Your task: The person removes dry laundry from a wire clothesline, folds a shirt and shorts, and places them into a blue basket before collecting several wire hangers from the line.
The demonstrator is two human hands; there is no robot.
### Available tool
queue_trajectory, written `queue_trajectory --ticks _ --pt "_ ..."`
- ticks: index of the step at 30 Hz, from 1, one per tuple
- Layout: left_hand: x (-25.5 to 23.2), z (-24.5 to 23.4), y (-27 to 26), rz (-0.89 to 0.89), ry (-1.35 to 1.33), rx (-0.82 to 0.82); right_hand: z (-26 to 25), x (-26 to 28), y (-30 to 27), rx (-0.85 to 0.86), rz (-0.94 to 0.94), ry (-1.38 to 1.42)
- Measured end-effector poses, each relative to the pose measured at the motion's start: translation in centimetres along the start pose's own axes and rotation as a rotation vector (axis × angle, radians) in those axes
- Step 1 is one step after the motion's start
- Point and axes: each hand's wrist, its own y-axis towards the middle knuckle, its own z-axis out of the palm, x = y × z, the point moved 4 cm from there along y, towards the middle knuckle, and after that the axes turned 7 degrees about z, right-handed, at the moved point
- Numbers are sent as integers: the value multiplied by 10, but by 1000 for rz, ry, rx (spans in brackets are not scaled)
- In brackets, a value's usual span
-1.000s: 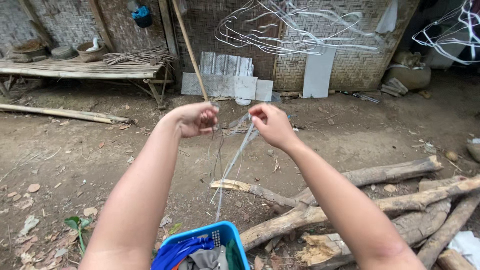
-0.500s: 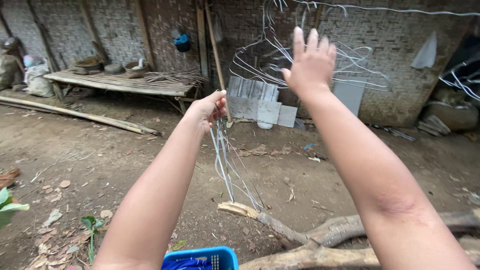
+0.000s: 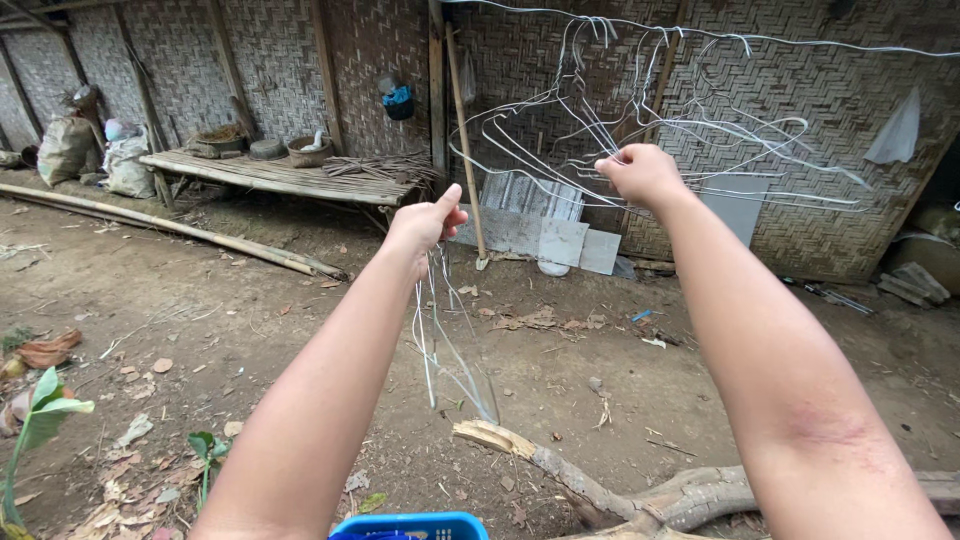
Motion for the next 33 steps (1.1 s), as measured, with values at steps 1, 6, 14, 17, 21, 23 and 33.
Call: queue_trajectory --ticks 1,6,14,17,21,23,33 --pt "0 -1 -2 -15 17 -5 0 2 3 33 26 38" --pt "4 -7 -1 -49 -86 -20 -9 22 16 -71 -49 20" --pt "16 -17 8 -86 -153 -27 -4 41 59 -149 -25 110" --pt "16 -23 3 -105 -112 -13 14 39 88 -52 69 83" --pt "27 -30 4 -107 -107 -18 49 30 108 84 135 403" --pt "37 -38 5 -96 -108 -24 65 30 98 88 106 414" --pt "43 -59 -8 -124 -157 -39 20 77 81 -88 136 399"
